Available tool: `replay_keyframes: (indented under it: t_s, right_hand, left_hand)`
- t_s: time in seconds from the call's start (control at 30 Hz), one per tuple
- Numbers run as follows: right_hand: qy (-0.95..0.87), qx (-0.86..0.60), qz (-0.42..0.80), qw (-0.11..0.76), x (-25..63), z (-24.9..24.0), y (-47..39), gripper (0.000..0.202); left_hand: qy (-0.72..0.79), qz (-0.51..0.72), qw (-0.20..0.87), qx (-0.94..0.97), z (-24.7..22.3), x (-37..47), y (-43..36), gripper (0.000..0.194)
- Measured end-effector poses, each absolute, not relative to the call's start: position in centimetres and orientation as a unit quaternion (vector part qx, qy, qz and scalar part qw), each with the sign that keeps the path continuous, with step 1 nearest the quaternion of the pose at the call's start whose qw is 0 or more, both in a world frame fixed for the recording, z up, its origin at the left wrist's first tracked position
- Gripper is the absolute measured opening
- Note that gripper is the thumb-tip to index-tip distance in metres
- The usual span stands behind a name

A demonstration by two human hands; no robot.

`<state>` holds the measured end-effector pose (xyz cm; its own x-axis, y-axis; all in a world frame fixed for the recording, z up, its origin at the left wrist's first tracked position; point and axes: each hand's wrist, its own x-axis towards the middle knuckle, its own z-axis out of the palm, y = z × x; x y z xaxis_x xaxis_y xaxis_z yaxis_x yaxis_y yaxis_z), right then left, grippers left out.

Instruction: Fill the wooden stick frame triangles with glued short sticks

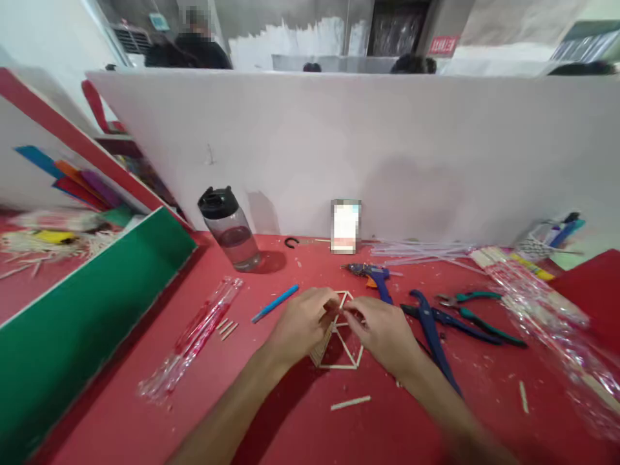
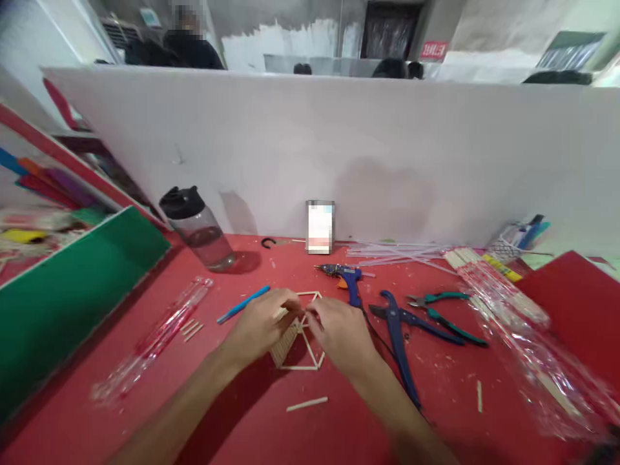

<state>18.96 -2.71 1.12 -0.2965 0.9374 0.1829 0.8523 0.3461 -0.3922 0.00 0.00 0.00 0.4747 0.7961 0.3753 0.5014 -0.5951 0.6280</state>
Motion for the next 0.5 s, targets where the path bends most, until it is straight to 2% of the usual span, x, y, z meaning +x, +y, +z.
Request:
replay_keyframes:
  t_s: [0.3,0.5]
  right_hand:
    - [-0.795,-0.546,0.107,0.243,19.92,0.36,-2.53,0.017]
    - [-0.801,-0.538,0.096,0.245,18.98,0.20,-2.57,0.016]
  left_hand:
    - [0.429,0.296,0.253,0.815,1.05,-0.74,-0.18,0.006]
    - [0.394,0.271,0.249,0.842,0.59,-1.06,0.17,0.013]
